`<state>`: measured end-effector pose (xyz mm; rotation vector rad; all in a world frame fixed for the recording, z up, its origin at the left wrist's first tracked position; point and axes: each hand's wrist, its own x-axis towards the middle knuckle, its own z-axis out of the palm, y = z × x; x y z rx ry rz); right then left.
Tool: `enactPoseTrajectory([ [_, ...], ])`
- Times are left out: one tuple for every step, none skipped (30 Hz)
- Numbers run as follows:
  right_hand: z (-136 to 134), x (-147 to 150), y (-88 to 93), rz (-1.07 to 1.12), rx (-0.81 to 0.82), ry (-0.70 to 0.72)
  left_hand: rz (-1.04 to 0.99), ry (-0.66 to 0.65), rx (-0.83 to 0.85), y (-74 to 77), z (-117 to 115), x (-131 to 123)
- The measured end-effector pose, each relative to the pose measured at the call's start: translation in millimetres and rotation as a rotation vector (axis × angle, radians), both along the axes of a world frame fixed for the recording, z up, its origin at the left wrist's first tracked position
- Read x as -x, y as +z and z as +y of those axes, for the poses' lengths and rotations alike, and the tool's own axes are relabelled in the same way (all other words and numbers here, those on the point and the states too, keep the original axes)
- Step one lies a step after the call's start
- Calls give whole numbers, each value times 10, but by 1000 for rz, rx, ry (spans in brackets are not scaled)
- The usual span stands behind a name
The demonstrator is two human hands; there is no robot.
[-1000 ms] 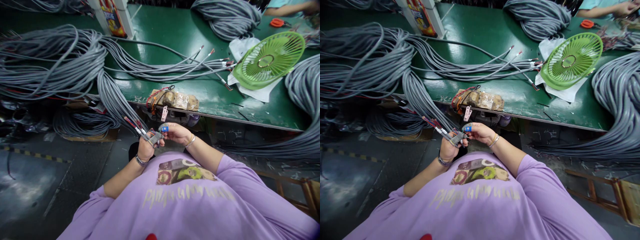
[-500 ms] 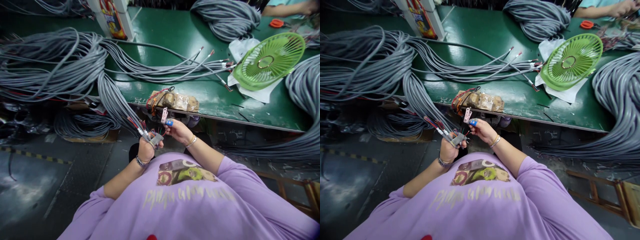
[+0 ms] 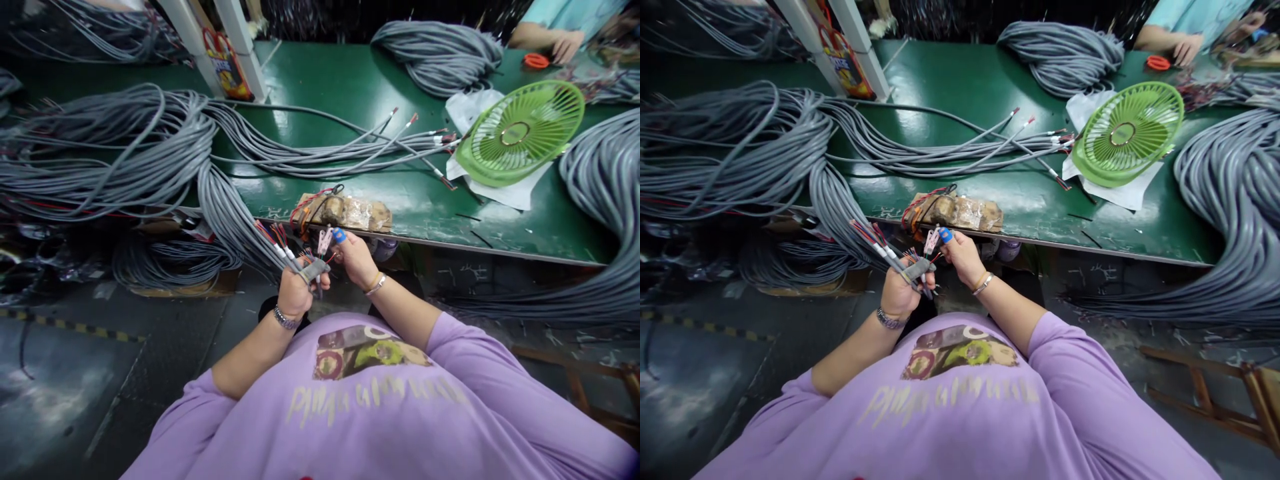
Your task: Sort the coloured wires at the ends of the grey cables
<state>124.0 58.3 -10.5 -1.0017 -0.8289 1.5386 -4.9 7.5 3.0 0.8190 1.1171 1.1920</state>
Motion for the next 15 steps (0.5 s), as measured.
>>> enactPoseTrajectory([
  [5, 13, -9, 7, 19, 18, 2, 3, 6, -1, 7, -4],
  [13, 24, -14, 25, 49, 62, 2, 4, 13, -1, 11, -10],
  [24, 33, -15, 58, 82, 116, 1, 8, 20, -1, 13, -15],
  [36, 42, -15, 103, 115, 169, -2, 15, 26, 1, 13, -21],
  [50, 52, -14, 156, 143, 211, -6, 21, 30, 2, 11, -26],
  [63, 63, -15, 206, 164, 232, -10, 27, 31, 3, 8, -31],
  [76, 75, -19, 246, 177, 231, -14, 31, 33, 3, 4, -34],
  [88, 88, -26, 275, 184, 216, -18, 34, 33, 1, 0, -37],
  [98, 101, -37, 294, 186, 198, -19, 36, 35, -2, -6, -39],
  [107, 115, -51, 306, 185, 182, -16, 35, 40, -7, -11, -41],
  [114, 128, -66, 314, 183, 167, -8, 35, 46, -13, -16, -43],
  [118, 140, -82, 320, 180, 155, 2, 34, 51, -21, -20, -44],
  [119, 149, -97, 325, 177, 149, 12, 33, 51, -29, -24, -45],
  [117, 154, -109, 329, 176, 146, 22, 33, 48, -37, -27, -45],
  [113, 155, -116, 335, 179, 145, 31, 30, 42, -46, -29, -44],
])
